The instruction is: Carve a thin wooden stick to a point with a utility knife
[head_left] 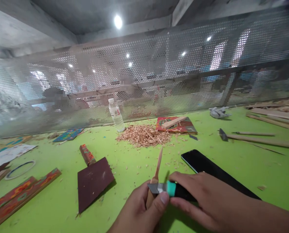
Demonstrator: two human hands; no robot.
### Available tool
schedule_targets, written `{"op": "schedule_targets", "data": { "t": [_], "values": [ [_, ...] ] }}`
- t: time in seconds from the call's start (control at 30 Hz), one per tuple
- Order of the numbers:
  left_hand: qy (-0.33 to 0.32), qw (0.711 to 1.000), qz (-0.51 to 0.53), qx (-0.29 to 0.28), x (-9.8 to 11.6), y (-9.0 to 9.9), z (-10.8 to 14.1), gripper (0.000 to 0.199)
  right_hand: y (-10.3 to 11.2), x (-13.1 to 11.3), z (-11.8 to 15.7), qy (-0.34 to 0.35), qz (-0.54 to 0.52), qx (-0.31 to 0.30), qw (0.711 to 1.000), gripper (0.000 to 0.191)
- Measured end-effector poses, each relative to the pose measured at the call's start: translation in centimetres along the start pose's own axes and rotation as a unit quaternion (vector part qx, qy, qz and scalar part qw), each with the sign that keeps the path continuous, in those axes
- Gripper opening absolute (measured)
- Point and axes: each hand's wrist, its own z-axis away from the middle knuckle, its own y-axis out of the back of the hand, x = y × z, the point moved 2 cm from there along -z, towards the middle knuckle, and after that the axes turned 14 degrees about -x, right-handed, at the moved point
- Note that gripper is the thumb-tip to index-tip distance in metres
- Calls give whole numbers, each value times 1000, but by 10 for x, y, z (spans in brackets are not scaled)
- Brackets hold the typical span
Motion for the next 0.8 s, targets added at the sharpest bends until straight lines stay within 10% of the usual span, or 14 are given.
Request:
{"op": "schedule_targets", "data": {
  "t": [0.8],
  "values": [
    [37,995,-30,89,0,-4,0,60,-22,-8,-7,20,68,145,987,25]
  ]
}}
